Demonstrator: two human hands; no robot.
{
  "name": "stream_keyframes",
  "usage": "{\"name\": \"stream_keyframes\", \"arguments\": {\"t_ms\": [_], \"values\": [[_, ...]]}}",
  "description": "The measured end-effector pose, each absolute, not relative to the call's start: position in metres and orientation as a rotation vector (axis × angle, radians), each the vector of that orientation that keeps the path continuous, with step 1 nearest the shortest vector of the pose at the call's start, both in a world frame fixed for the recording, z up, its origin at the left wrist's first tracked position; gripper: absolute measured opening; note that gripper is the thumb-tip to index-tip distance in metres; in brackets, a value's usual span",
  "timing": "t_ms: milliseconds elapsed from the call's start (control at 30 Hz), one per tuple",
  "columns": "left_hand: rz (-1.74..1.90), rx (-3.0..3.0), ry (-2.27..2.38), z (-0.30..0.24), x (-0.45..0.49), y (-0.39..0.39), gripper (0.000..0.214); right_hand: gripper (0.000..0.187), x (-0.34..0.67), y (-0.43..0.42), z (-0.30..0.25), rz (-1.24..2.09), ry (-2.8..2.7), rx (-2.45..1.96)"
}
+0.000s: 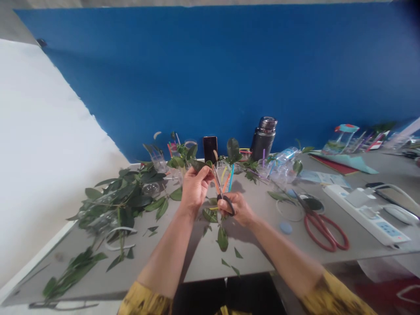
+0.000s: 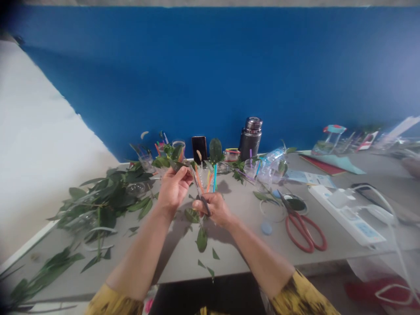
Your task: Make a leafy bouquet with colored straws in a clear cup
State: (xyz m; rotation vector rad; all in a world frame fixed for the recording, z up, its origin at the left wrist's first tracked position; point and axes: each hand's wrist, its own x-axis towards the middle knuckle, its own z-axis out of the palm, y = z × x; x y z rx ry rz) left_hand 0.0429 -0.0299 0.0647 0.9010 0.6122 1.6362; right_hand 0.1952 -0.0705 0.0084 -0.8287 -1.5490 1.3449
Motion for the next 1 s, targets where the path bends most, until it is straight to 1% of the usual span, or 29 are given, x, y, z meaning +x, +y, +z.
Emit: {"name": "stream_keyframes", "arguments": {"t_ms": [267,433,633,800,900,1000], "values": [[1.602,0.865,0.612,0.064,0.039,-0.029,0.044,0.064,0.189,-0.072,0.008,1.355,-1.509,-0.879],[1.631,0.904,0.634,0.066,0.035,-0.026,0.043,0.061,0.192,-0.073,0.011,1.287,-1.529,-0.893],[1.739,1.132,0.917,0.067,0.028,-0.021,0.029,0.053,0.198,-0.078,0.020,1.118,-1.557,-0.926],[1.672,1.467,1.119,0.083,0.022,-0.014,0.019,0.048,0.216,-0.074,0.024,0.984,-1.576,-1.034],[1.620,1.613,1.115,0.095,0.021,-0.006,0.012,0.041,0.235,-0.072,0.023,0.933,-1.665,-1.176],[1.568,1.662,1.077,0.097,0.022,-0.001,0.011,0.031,0.258,-0.075,0.020,0.763,-1.944,-1.359]]}}
